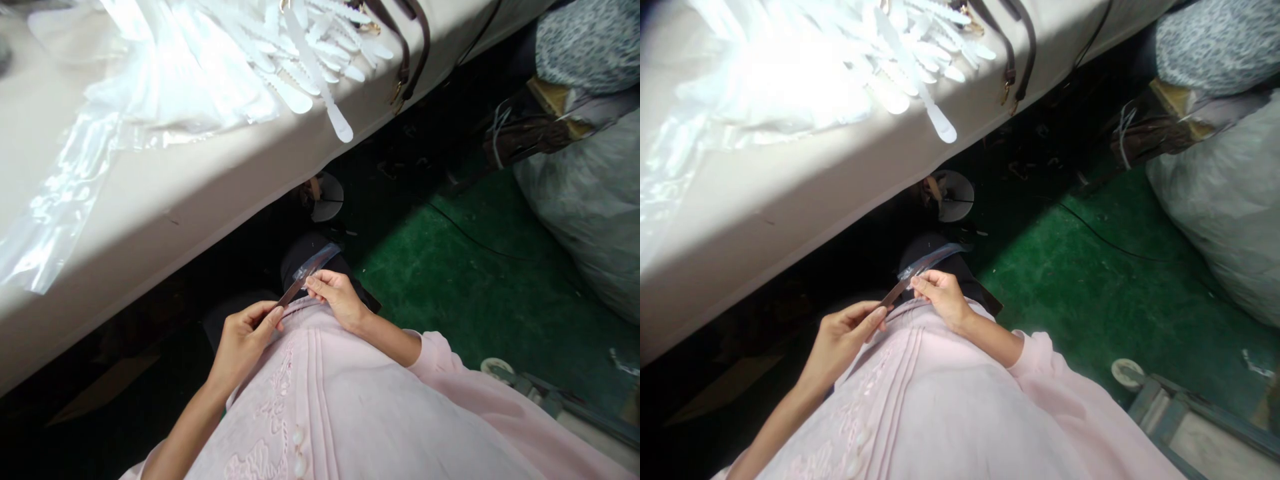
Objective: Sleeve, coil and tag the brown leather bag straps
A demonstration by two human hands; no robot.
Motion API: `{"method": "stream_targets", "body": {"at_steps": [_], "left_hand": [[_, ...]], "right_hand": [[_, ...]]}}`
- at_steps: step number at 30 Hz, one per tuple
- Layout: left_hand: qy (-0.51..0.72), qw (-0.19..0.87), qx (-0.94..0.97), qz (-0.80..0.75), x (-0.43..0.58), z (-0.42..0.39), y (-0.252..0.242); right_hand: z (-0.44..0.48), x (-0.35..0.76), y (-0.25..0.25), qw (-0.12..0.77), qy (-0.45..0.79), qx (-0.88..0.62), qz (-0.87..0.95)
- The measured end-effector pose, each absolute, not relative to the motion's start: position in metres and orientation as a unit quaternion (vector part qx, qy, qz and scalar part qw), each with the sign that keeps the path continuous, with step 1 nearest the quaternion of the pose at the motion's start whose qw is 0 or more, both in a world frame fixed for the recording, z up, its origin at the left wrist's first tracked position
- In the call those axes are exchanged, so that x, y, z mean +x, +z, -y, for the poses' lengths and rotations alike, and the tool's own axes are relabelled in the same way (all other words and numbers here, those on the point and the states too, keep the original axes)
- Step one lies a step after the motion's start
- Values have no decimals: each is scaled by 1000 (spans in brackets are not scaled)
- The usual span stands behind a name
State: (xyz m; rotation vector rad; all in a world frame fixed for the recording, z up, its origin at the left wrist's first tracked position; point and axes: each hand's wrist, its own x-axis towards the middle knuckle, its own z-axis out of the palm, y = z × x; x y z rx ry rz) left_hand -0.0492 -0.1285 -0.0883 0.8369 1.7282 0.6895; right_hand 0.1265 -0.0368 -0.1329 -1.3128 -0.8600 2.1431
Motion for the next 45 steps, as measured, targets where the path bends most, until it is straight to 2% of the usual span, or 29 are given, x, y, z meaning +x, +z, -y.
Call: {"method": "stream_targets", "body": {"at_steps": [6,14,20,25,31,35,41,45], "left_hand": [[269,512,362,-731,-52,128,-71],[240,497,415,-723,-57,121,-41],[238,472,451,-719,-61,117,-39],[272,422,469,-726,-51,97,-24],[322,335,628,-625,-16,45,-1],[339,328,661,-583,-1,34,3],[326,321,674,-579,-8,46,-16],[309,316,674,-592,-17,58,-33]], "right_hand": [[43,126,-115,209,820,-441,300],[43,127,-92,233,809,-441,313],[48,127,-69,229,850,-355,314],[32,132,-65,318,798,-406,310],[-3,151,-54,443,782,-367,240],[-17,166,-48,422,834,-332,131],[-15,171,-63,328,894,-304,32],[-7,165,-77,334,878,-341,29]]}}
